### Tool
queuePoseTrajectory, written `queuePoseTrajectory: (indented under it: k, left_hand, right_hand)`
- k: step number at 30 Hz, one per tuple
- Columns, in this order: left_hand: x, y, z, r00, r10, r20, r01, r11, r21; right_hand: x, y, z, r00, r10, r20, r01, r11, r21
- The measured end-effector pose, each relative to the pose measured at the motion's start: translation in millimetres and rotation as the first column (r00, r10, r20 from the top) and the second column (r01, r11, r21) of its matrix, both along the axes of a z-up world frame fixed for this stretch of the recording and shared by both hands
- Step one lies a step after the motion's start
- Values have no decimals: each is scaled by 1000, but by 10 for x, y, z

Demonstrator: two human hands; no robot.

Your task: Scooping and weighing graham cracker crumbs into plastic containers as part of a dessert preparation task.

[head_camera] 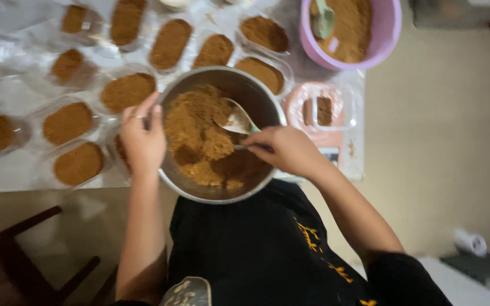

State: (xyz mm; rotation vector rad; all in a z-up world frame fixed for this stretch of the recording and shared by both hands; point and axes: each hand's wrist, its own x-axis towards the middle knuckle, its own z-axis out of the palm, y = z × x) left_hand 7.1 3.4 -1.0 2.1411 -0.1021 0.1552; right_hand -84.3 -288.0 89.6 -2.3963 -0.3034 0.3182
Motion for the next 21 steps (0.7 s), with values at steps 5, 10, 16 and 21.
queuePoseTrajectory:
  k: [5, 10, 16, 21]
  left_hand:
    - [-30, 6, -33, 999, -25, 28, 24, 999, 27]
    - [-28, 26, -105, 998, -18, 56, 19, 999, -30]
    - [-47, 6, -50, 1000, 10, 8, -9, 995, -100]
    - [-32, -11, -12, 999, 44, 6, -44, 998, -44]
  right_hand:
    - [63, -195, 220, 997, 0, 74, 1, 1000, -21]
    - [137, -228, 397, 990, -1, 141, 18, 993, -120]
    - [210, -212, 396, 986, 50, 157, -37, 996, -85]
    - [214, -230, 484, 997, 32, 76, -25, 995, -96]
